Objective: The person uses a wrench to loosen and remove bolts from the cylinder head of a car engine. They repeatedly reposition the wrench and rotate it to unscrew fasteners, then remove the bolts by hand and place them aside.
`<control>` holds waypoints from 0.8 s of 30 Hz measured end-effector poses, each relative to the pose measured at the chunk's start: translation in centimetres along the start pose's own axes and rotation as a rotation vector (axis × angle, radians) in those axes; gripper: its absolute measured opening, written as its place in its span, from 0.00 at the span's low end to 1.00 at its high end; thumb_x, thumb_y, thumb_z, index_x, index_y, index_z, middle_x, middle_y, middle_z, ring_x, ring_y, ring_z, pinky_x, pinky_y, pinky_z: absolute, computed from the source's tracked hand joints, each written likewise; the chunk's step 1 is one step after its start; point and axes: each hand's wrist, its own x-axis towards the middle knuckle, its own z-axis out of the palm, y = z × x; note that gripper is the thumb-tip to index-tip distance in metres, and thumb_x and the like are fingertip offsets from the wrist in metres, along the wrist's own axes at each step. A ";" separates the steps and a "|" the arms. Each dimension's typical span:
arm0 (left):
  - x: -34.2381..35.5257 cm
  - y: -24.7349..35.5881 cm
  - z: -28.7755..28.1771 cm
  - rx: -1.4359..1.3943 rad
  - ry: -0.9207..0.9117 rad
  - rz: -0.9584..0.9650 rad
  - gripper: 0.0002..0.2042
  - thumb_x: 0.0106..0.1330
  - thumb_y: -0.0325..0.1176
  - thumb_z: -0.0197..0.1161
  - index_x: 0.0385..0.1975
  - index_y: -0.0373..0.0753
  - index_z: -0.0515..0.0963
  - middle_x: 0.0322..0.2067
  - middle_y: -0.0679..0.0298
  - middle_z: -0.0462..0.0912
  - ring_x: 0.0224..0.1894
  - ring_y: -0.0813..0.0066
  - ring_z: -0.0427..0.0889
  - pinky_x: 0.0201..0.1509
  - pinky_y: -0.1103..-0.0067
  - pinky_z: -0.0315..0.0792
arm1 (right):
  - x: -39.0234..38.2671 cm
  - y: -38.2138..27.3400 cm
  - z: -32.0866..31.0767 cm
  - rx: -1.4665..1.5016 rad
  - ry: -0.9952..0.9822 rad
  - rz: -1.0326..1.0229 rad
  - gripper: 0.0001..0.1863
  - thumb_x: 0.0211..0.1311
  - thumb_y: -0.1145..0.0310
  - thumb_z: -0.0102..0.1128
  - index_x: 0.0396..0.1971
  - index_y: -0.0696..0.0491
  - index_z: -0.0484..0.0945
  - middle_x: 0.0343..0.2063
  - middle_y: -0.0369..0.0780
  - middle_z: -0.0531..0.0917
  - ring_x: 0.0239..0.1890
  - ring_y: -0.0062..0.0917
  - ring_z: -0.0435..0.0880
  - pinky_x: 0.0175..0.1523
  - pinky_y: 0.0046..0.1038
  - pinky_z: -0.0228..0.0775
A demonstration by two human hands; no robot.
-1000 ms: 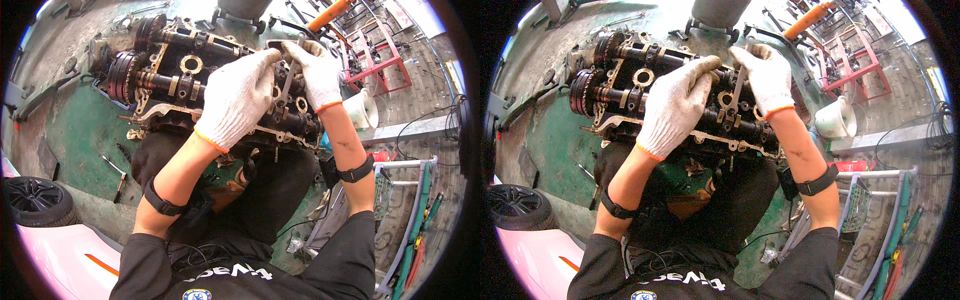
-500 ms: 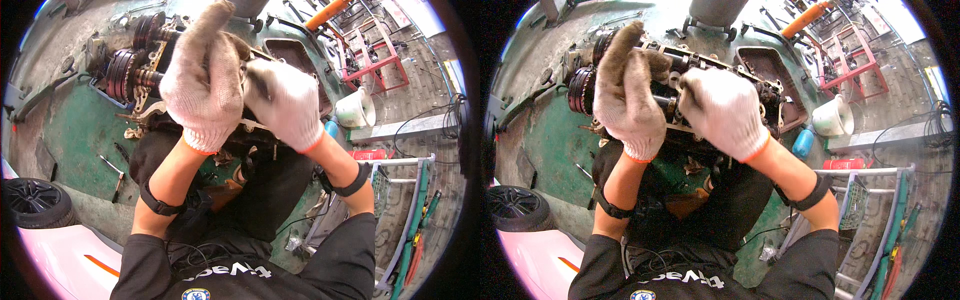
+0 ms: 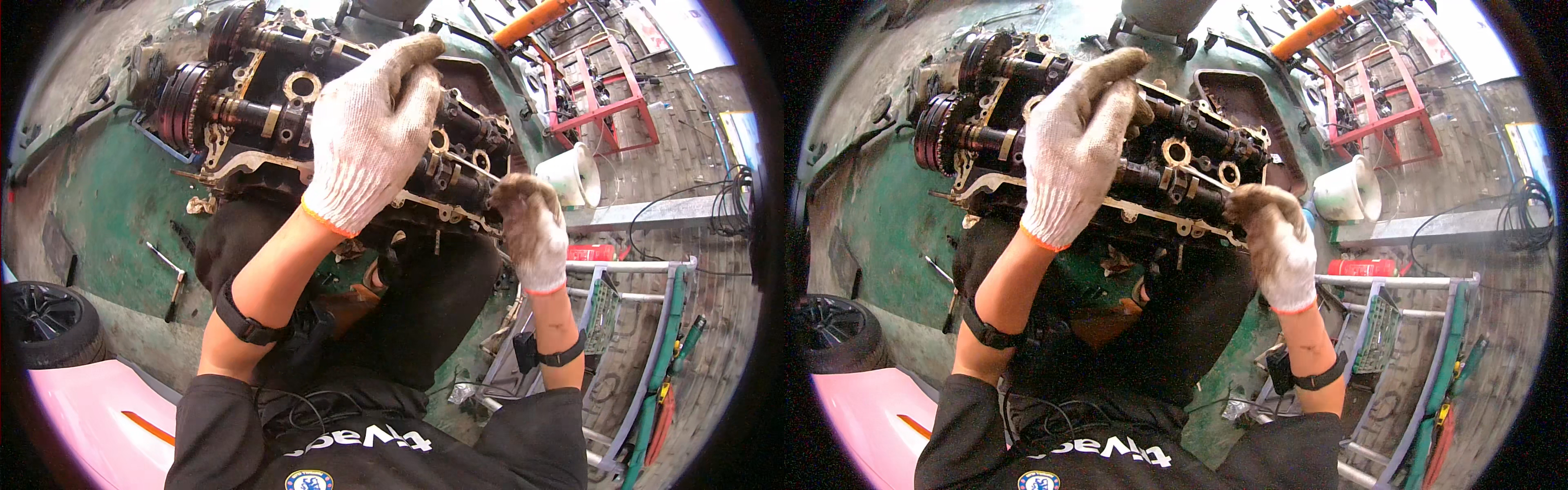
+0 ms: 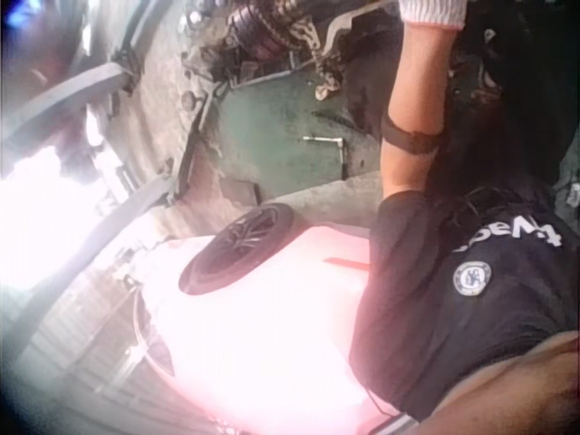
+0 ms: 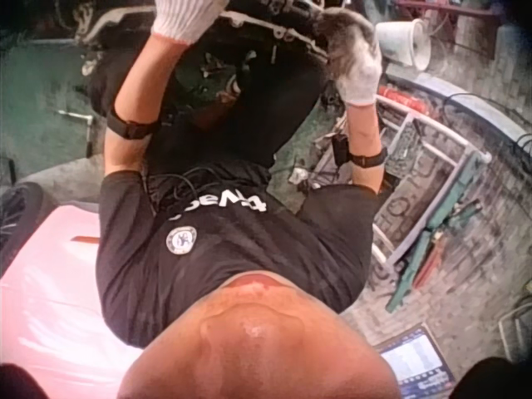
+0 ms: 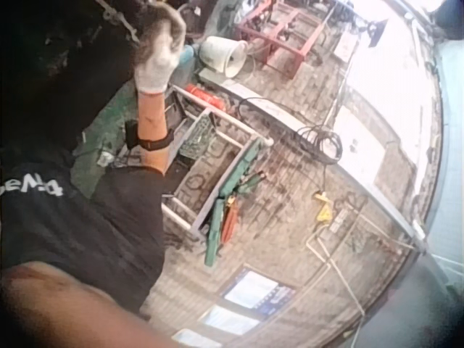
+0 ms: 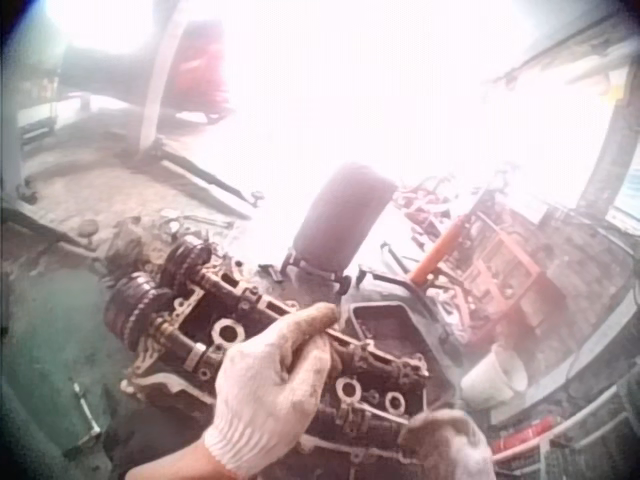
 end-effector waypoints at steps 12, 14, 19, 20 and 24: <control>-0.1 -0.6 -1.2 0.353 -0.237 0.059 0.17 0.74 0.33 0.61 0.59 0.35 0.79 0.41 0.55 0.89 0.41 0.67 0.88 0.49 0.76 0.80 | 7.1 -1.3 -2.4 0.184 0.160 0.161 0.16 0.75 0.57 0.62 0.45 0.57 0.82 0.38 0.46 0.87 0.35 0.32 0.84 0.40 0.29 0.78; -0.3 -1.3 -1.2 0.514 -0.444 0.166 0.18 0.70 0.37 0.63 0.58 0.38 0.79 0.45 0.49 0.86 0.47 0.52 0.86 0.55 0.66 0.79 | 6.5 -2.1 -2.3 0.102 0.257 0.047 0.16 0.75 0.58 0.62 0.45 0.57 0.82 0.38 0.46 0.87 0.33 0.32 0.84 0.38 0.30 0.77; -1.0 -2.7 -0.2 0.682 -0.596 0.431 0.14 0.68 0.39 0.65 0.48 0.41 0.84 0.46 0.54 0.83 0.52 0.53 0.81 0.57 0.63 0.73 | 4.5 -2.6 -0.6 0.363 0.405 -0.101 0.13 0.76 0.61 0.61 0.44 0.55 0.82 0.37 0.43 0.87 0.33 0.29 0.81 0.35 0.29 0.72; -1.0 -2.8 0.1 0.675 -0.599 0.462 0.13 0.68 0.39 0.65 0.47 0.41 0.85 0.45 0.54 0.83 0.52 0.53 0.81 0.57 0.63 0.73 | 3.5 -2.5 0.4 0.400 0.317 -0.162 0.12 0.76 0.61 0.59 0.45 0.55 0.82 0.37 0.43 0.86 0.33 0.28 0.80 0.35 0.28 0.70; 0.2 -2.6 1.4 0.750 -0.726 0.459 0.11 0.67 0.38 0.64 0.42 0.41 0.86 0.43 0.57 0.84 0.49 0.56 0.82 0.55 0.64 0.75 | 0.5 -1.3 5.2 0.372 0.301 -0.190 0.18 0.79 0.56 0.53 0.44 0.57 0.80 0.33 0.46 0.83 0.28 0.31 0.80 0.29 0.30 0.72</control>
